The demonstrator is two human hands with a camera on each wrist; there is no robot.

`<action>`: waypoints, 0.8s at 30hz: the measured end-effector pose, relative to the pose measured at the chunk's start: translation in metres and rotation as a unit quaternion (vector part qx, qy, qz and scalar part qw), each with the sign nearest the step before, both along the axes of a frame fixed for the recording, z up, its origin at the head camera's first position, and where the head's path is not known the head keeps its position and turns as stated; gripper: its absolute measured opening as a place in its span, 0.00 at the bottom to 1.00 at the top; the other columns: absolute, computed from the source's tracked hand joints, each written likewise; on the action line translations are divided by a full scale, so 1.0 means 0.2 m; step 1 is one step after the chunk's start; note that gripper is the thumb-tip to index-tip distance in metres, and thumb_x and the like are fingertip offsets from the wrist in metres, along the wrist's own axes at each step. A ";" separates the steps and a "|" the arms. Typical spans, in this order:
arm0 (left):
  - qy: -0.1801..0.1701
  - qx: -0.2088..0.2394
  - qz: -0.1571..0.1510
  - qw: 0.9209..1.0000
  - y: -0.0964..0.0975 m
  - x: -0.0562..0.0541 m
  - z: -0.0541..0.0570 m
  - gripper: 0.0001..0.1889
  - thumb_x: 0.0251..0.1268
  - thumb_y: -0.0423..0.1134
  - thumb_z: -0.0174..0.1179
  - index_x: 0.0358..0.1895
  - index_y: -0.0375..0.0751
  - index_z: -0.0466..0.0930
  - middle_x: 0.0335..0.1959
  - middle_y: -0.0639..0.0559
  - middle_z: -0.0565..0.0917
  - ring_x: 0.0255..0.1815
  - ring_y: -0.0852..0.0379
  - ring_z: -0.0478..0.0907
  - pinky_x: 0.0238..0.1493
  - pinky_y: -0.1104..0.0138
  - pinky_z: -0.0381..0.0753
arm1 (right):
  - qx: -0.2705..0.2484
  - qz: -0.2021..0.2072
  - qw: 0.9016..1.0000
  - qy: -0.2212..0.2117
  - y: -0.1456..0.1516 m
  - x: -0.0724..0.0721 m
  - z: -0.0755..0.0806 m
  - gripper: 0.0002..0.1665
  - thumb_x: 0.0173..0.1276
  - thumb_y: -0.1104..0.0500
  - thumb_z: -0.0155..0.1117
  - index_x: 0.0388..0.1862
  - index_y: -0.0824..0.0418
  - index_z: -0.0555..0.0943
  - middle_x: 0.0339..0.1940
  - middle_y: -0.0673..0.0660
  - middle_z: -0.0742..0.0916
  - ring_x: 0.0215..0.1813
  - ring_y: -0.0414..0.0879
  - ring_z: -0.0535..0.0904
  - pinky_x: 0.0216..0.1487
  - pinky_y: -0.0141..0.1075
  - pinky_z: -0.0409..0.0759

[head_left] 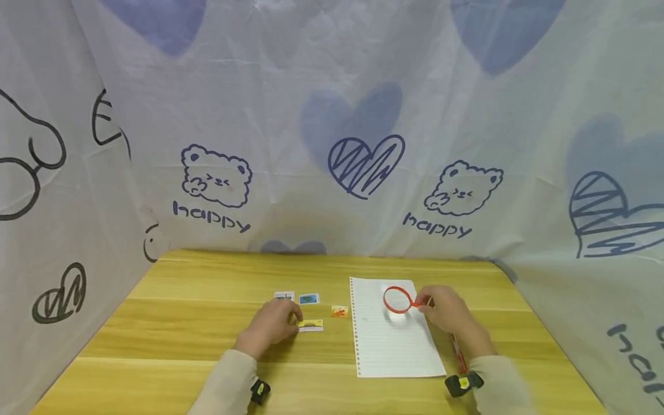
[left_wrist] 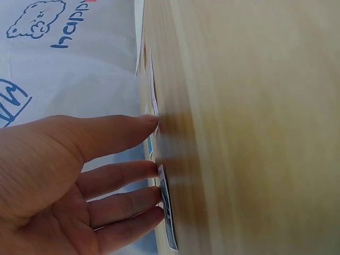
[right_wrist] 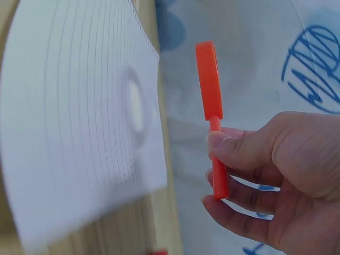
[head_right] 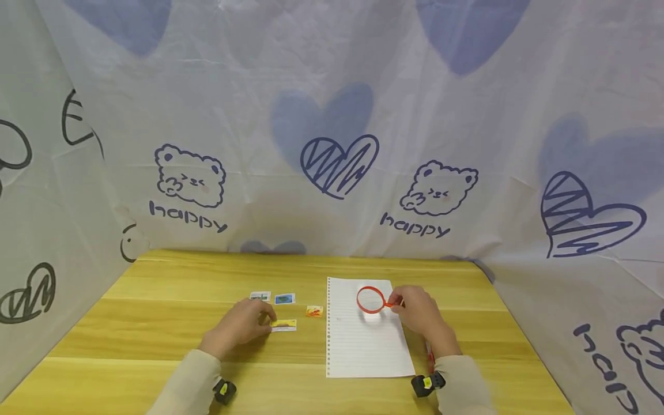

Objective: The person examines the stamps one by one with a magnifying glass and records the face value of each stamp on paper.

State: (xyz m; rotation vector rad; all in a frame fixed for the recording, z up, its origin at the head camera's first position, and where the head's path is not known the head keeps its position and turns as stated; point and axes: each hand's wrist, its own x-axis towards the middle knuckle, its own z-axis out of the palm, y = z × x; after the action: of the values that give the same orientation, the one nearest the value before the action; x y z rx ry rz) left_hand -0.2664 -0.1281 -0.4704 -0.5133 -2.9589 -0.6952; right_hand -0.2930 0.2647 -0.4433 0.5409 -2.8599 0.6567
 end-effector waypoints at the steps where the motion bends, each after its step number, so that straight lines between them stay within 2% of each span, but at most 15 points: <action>1: 0.000 0.000 0.000 1.000 0.00 0.00 0.00 0.08 0.55 0.32 0.76 0.38 0.42 0.90 0.43 0.46 0.90 0.43 0.49 0.84 0.52 0.48 0.85 | 0.001 0.005 1.000 0.000 -0.03 0.00 0.00 0.06 0.61 0.69 0.72 0.31 0.60 0.86 0.28 0.50 0.86 0.32 0.40 0.76 0.35 0.34 0.74; 7: 0.005 0.001 -0.002 1.000 0.00 0.00 -0.01 0.08 0.54 0.32 0.77 0.38 0.42 0.90 0.44 0.46 0.90 0.46 0.46 0.85 0.52 0.47 0.85 | 0.011 0.021 1.000 -0.005 -0.16 -0.04 -0.02 0.06 0.62 0.70 0.73 0.31 0.60 0.86 0.27 0.50 0.85 0.31 0.40 0.74 0.34 0.33 0.73; 15: 0.009 0.003 -0.002 1.000 -0.01 -0.01 -0.01 0.08 0.55 0.32 0.76 0.38 0.42 0.90 0.46 0.45 0.90 0.48 0.44 0.86 0.55 0.47 0.84 | 0.018 0.016 1.000 -0.020 -0.33 -0.06 -0.05 0.08 0.63 0.68 0.74 0.30 0.56 0.86 0.27 0.47 0.83 0.31 0.40 0.73 0.36 0.34 0.73; 24: 0.008 0.005 -0.002 1.000 0.00 0.00 0.00 0.08 0.55 0.31 0.76 0.38 0.41 0.90 0.45 0.44 0.90 0.50 0.42 0.86 0.56 0.47 0.84 | 0.014 0.055 0.998 -0.011 -0.47 -0.06 -0.07 0.09 0.63 0.66 0.75 0.28 0.54 0.85 0.26 0.46 0.84 0.31 0.38 0.74 0.34 0.32 0.73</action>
State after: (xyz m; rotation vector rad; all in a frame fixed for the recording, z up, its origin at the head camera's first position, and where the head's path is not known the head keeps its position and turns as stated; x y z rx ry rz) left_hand -0.2660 -0.1284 -0.4702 -0.5219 -2.9392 -0.7042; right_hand -0.3051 0.1709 -0.4575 0.7026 -2.8803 0.6454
